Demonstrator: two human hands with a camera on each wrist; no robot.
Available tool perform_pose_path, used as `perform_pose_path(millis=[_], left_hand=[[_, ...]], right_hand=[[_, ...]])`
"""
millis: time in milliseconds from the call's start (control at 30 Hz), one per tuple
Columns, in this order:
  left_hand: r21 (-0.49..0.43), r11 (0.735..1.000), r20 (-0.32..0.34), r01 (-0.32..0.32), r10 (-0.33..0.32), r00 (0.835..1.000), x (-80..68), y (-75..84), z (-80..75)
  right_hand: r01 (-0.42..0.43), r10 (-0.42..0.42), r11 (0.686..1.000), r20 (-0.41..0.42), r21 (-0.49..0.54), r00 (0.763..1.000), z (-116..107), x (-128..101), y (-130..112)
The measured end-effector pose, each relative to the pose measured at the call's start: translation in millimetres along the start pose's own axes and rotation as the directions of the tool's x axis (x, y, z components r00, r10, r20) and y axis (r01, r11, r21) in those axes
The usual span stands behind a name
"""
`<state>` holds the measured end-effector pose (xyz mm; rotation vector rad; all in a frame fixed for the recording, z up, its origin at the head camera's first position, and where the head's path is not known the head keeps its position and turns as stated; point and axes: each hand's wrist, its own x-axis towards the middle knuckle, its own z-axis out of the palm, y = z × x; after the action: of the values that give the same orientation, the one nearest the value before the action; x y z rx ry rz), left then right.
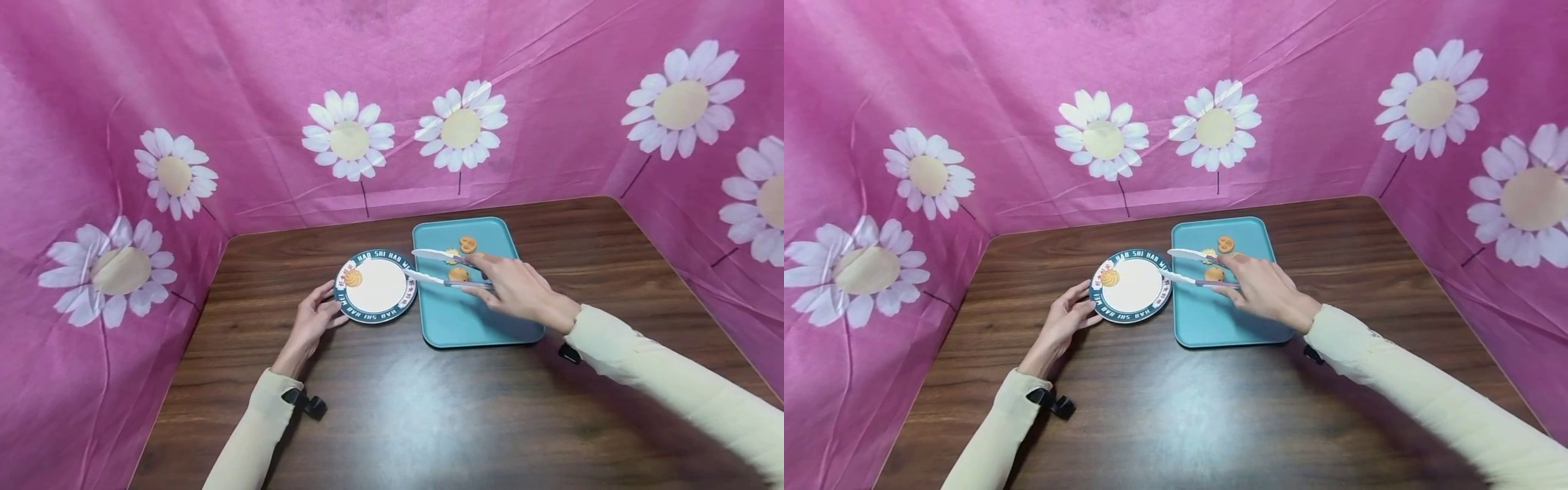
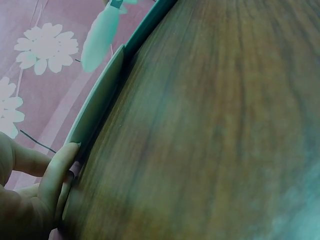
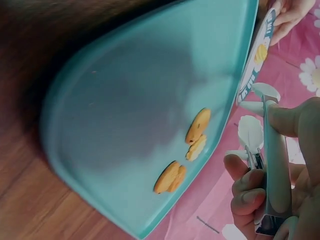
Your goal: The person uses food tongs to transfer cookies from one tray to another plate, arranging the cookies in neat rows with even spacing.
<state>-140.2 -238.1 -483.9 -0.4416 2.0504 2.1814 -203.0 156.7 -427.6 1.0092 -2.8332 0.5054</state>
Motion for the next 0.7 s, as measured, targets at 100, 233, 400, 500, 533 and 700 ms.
perform_pose_path(millis=[100,233,400,500,533,700], left_hand=[[0.006,1.000,0.001,0.001,-0.001,1.000,-0.2,-0.3,0.0],[0.010,1.000,-0.003,0.008,-0.008,1.000,-0.3,-0.8,0.1],[0.014,1.000,-0.006,0.016,-0.016,1.000,-0.2,-1.2,0.2],[0.017,1.000,-0.003,0.012,-0.012,1.000,0.0,-1.7,0.2],[0.016,1.000,-0.003,0.010,-0.009,1.000,-0.1,-1.8,0.2],[0.010,1.000,0.002,0.000,0.000,1.000,-1.2,-0.3,-0.2]], right_hand=[[0.002,-0.002,1.000,0.001,-0.007,1.000,-0.5,-4.7,3.5],[-0.001,0.001,1.000,0.005,-0.022,1.000,-1.2,-12.0,7.5],[-0.024,0.024,0.999,0.003,-0.029,1.000,-2.3,-19.7,11.6],[-0.037,0.037,0.999,0.010,-0.032,0.999,-2.9,-24.3,14.1],[-0.043,0.043,0.998,0.010,-0.035,0.999,-3.1,-25.9,15.1],[-0.070,0.071,0.996,0.019,-0.046,0.997,-5.2,-32.8,19.2]])
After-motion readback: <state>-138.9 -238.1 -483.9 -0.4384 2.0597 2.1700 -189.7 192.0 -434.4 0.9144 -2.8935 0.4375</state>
